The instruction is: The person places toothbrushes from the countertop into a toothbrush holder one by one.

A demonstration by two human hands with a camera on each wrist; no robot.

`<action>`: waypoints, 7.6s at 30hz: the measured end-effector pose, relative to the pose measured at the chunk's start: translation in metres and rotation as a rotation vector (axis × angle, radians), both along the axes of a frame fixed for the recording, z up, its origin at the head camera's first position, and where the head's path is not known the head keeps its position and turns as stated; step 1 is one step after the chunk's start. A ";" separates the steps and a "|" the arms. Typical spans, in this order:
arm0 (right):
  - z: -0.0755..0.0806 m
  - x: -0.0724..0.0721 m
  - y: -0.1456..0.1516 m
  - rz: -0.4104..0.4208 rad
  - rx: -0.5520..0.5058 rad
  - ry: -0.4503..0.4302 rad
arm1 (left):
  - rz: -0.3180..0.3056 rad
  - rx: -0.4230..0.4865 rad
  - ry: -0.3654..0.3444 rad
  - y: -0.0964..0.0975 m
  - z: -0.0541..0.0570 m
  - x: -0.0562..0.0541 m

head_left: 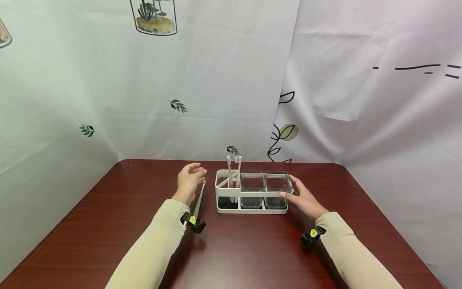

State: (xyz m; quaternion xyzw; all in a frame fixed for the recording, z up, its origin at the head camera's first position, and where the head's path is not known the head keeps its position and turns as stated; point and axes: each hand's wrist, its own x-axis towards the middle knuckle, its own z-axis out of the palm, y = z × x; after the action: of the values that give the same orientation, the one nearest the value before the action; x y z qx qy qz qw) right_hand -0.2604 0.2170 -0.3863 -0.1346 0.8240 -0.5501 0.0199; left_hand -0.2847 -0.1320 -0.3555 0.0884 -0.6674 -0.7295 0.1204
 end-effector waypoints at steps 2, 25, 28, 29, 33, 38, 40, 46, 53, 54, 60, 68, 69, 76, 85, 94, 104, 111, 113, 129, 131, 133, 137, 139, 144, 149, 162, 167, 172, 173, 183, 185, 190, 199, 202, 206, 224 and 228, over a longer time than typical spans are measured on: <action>-0.001 0.000 0.001 0.000 0.002 0.002 | 0.007 -0.007 -0.022 -0.002 -0.001 -0.002; -0.004 -0.002 0.003 -0.007 0.016 -0.005 | -0.046 -0.228 -0.182 -0.009 -0.028 -0.017; -0.004 -0.002 0.002 -0.006 0.010 -0.004 | -0.044 -0.265 -0.195 -0.008 -0.030 -0.017; -0.003 -0.002 0.002 -0.006 0.008 -0.004 | -0.044 -0.280 -0.198 -0.007 -0.030 -0.018; -0.002 -0.001 0.001 -0.007 0.002 -0.007 | -0.051 -0.334 -0.211 -0.008 -0.031 -0.017; 0.000 0.000 0.000 -0.004 0.011 -0.006 | -0.057 -0.372 -0.225 -0.009 -0.034 -0.019; 0.000 0.000 0.000 -0.001 0.011 -0.004 | -0.054 -0.384 -0.236 -0.009 -0.034 -0.020; -0.002 -0.001 0.001 -0.004 0.004 -0.002 | -0.065 -0.444 -0.250 -0.009 -0.036 -0.023; -0.003 -0.002 0.002 -0.008 0.010 -0.008 | -0.073 -0.557 -0.263 -0.009 -0.037 -0.022; -0.003 -0.002 0.002 -0.008 0.011 -0.008 | -0.074 -0.570 -0.266 -0.010 -0.038 -0.022; -0.002 -0.001 0.002 -0.004 0.008 -0.002 | -0.094 -0.632 -0.286 -0.011 -0.041 -0.027; -0.002 -0.001 0.003 0.001 0.004 -0.004 | -0.092 -0.723 -0.283 -0.013 -0.042 -0.032; -0.002 -0.001 0.003 0.001 0.003 -0.004 | -0.089 -0.736 -0.281 -0.013 -0.042 -0.033; -0.002 -0.001 0.003 0.005 -0.006 -0.016 | -0.076 -0.829 -0.283 -0.011 -0.043 -0.035; -0.001 -0.002 0.002 0.002 0.004 -0.019 | -0.091 -0.889 -0.292 -0.011 -0.042 -0.039; -0.003 -0.002 0.003 0.009 -0.001 -0.021 | -0.082 -0.903 -0.291 -0.009 -0.042 -0.040; -0.002 -0.003 0.002 0.008 -0.006 -0.020 | -0.062 -0.844 -0.308 -0.010 -0.040 -0.038; -0.003 -0.003 0.003 0.004 0.000 -0.014 | -0.098 -0.859 -0.313 -0.016 -0.041 -0.041; -0.003 -0.002 0.003 0.001 0.007 -0.017 | -0.103 -0.839 -0.312 -0.017 -0.039 -0.039; -0.002 -0.003 0.002 -0.003 0.015 -0.020 | -0.097 -0.449 -0.293 -0.021 -0.016 -0.032; -0.002 -0.003 0.002 -0.004 0.012 -0.020 | -0.099 -0.408 -0.283 -0.021 -0.014 -0.033; -0.003 -0.003 0.002 0.000 0.011 -0.013 | -0.104 -0.369 -0.276 -0.021 -0.012 -0.034; -0.004 -0.003 0.002 0.001 0.011 -0.008 | -0.115 -0.302 -0.273 -0.022 -0.008 -0.033; -0.005 -0.004 0.002 0.003 0.006 -0.006 | -0.120 -0.277 -0.265 -0.022 -0.005 -0.032; -0.006 -0.004 0.003 0.009 -0.007 0.008 | -0.123 -0.253 -0.240 -0.024 -0.001 -0.031; -0.007 -0.005 0.003 0.008 -0.019 0.004 | -0.136 -0.267 -0.230 -0.023 0.004 -0.028; -0.007 -0.003 0.002 0.013 0.007 0.008 | -0.155 -0.204 -0.141 -0.019 0.024 -0.012; -0.007 -0.003 0.002 0.008 -0.003 0.010 | -0.157 -0.127 -0.102 -0.016 0.037 -0.004; -0.006 -0.003 0.001 0.014 -0.005 0.014 | -0.150 -0.081 -0.100 -0.012 0.049 0.006; -0.006 -0.003 0.001 0.015 -0.009 0.012 | -0.148 -0.070 -0.097 -0.011 0.051 0.007; -0.002 -0.001 0.001 0.015 -0.012 0.004 | -0.147 0.046 -0.026 -0.003 0.061 0.019; -0.002 0.000 0.001 0.015 -0.015 0.006 | -0.141 0.066 -0.008 -0.001 0.063 0.021; -0.002 0.000 0.001 0.019 -0.034 0.018 | -0.108 0.127 0.041 0.004 0.067 0.025; -0.003 -0.001 0.002 0.021 -0.017 0.018 | -0.034 0.237 0.151 0.017 0.073 0.033; -0.003 -0.001 0.002 0.018 -0.014 0.014 | -0.012 0.273 0.191 0.021 0.075 0.036; -0.003 -0.001 0.001 0.019 -0.015 0.012 | 0.018 0.302 0.224 0.024 0.075 0.037; -0.004 -0.002 0.002 0.014 0.007 0.003 | 0.176 0.343 0.388 0.041 0.079 0.039; -0.004 -0.002 0.002 0.017 0.000 0.007 | 0.187 0.359 0.425 0.045 0.078 0.037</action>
State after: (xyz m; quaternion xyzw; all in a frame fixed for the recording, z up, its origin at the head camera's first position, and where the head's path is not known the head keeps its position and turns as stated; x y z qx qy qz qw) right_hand -0.2619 0.2187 -0.3902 -0.1434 0.8229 -0.5494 0.0217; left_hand -0.2480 -0.0873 -0.2778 0.0146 -0.4764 -0.8238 0.3069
